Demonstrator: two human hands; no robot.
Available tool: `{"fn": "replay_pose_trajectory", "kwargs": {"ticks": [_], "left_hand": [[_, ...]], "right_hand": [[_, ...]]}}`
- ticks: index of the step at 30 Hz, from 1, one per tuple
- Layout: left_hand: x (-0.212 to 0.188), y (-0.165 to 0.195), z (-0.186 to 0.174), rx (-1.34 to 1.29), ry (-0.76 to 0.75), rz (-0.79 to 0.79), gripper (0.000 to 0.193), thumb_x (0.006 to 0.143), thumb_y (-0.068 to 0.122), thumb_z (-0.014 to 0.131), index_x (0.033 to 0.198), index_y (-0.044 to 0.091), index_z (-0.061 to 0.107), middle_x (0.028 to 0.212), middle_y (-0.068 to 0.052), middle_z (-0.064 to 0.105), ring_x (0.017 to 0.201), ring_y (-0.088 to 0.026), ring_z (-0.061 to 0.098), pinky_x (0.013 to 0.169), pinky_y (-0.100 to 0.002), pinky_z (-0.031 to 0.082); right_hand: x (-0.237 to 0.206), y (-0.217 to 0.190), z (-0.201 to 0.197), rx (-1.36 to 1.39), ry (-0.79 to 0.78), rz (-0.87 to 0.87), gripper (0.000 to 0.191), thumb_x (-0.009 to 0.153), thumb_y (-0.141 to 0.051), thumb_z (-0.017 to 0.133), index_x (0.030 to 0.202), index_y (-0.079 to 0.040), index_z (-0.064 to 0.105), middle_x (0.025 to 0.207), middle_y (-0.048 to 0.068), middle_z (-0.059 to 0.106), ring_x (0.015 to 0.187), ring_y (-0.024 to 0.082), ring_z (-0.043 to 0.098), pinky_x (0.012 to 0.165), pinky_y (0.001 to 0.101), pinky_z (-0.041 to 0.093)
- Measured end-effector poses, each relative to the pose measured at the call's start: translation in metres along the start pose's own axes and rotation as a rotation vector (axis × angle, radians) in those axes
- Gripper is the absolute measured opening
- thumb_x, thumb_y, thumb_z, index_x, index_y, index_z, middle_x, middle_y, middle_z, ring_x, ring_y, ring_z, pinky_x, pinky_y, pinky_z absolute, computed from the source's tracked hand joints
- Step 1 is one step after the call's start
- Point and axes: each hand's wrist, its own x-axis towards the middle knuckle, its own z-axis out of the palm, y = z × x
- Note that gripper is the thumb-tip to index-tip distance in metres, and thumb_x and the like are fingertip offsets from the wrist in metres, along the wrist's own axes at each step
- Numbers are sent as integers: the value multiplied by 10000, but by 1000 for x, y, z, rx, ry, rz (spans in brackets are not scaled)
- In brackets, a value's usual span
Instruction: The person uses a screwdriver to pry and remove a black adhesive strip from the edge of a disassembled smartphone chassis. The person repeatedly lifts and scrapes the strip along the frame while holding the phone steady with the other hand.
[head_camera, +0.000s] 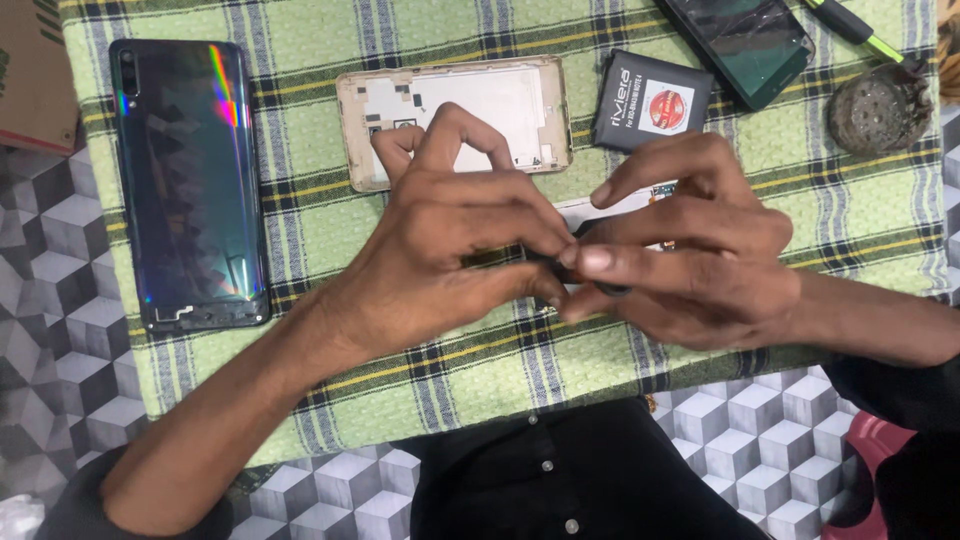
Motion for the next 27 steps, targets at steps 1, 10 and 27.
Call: {"fn": "replay_pose_trajectory", "kwargs": {"ticks": [1, 10, 27], "left_hand": [[1, -1, -1, -16, 0, -6, 195, 849, 326, 851, 991, 203, 801, 1074, 110, 745, 1185, -205, 463, 1055, -471, 277], [2, 5, -15, 222, -15, -11, 124, 1030, 212, 703, 1055, 148, 807, 1125, 100, 729, 1237, -226, 447, 1032, -526, 183], [-10, -2, 3, 675, -289, 40, 514, 801, 60, 732, 1309, 136, 713, 1271, -5, 573, 1233, -295, 345, 923, -543, 257]], "right_hand": [[1, 0, -1, -5, 1, 8, 514, 822, -57, 876, 1272, -143, 642, 946, 16, 764, 1064, 221, 589, 842, 314, 523], [6, -2, 3, 41, -51, 61, 649, 846, 115, 703, 1416, -119, 501, 996, 68, 752, 997, 247, 645, 811, 369, 527], [-14, 3, 17, 169, 19, 79, 786, 835, 26, 785, 1501, -153, 407, 1042, 135, 650, 967, 214, 703, 798, 321, 619]]}}
